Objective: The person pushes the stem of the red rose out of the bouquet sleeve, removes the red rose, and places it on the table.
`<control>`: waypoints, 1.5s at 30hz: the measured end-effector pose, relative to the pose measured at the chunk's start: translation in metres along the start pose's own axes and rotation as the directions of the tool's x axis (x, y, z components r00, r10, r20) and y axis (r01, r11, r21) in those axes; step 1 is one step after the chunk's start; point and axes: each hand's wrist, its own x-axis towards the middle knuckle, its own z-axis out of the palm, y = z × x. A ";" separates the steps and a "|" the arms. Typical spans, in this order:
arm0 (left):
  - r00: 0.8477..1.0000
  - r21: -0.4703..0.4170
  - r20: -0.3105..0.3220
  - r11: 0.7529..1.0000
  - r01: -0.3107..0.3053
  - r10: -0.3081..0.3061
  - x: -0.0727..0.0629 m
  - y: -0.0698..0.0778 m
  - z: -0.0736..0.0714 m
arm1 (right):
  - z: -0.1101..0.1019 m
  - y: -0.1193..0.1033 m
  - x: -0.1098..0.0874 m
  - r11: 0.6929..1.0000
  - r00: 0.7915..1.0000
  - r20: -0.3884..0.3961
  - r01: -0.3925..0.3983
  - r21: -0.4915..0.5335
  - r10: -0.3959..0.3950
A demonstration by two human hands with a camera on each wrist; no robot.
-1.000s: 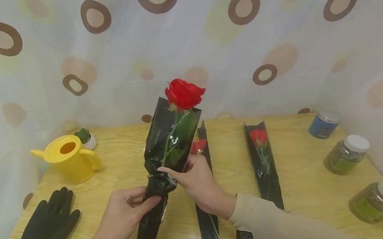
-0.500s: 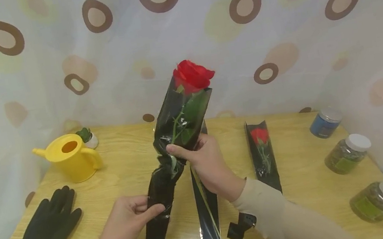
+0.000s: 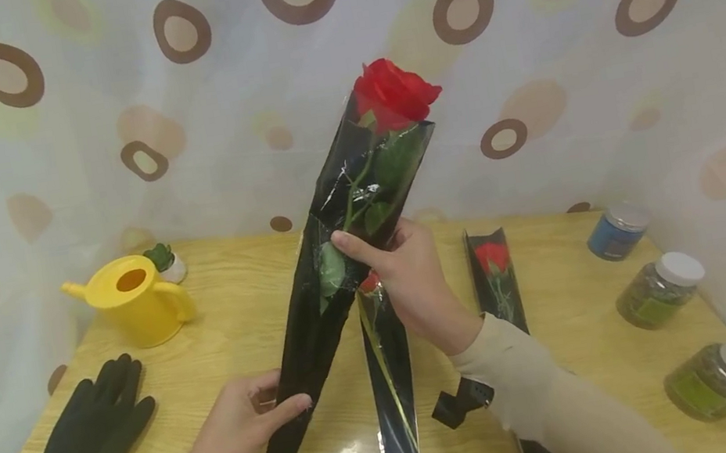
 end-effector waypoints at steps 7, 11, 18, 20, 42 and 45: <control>0.998 -0.019 -0.057 1.000 -0.001 0.000 0.001 0.007 -0.003 | 0.004 0.008 -0.005 0.972 0.999 0.015 -0.043 -0.231 0.048; 0.996 -0.009 -0.088 1.000 -0.026 0.025 0.003 0.010 -0.004 | 0.006 0.015 -0.011 0.941 0.997 0.014 -0.070 -0.330 0.079; 0.995 -0.082 -0.100 0.996 -0.032 0.023 0.011 0.019 -0.007 | 0.018 0.029 -0.023 0.921 0.991 0.112 -0.018 -0.389 0.067; 0.994 -0.088 -0.110 0.995 -0.037 0.027 0.014 0.020 -0.008 | 0.020 0.033 -0.026 0.922 0.988 0.139 -0.010 -0.387 0.069; 0.988 -0.140 0.138 0.986 0.094 -0.075 -0.003 -0.001 -0.007 | 0.001 -0.010 -0.003 0.984 0.997 0.073 0.014 -0.177 -0.001; 0.990 -0.168 0.124 0.982 0.086 -0.066 0.004 0.010 -0.009 | 0.006 -0.007 -0.005 0.976 0.995 0.103 0.033 -0.215 -0.011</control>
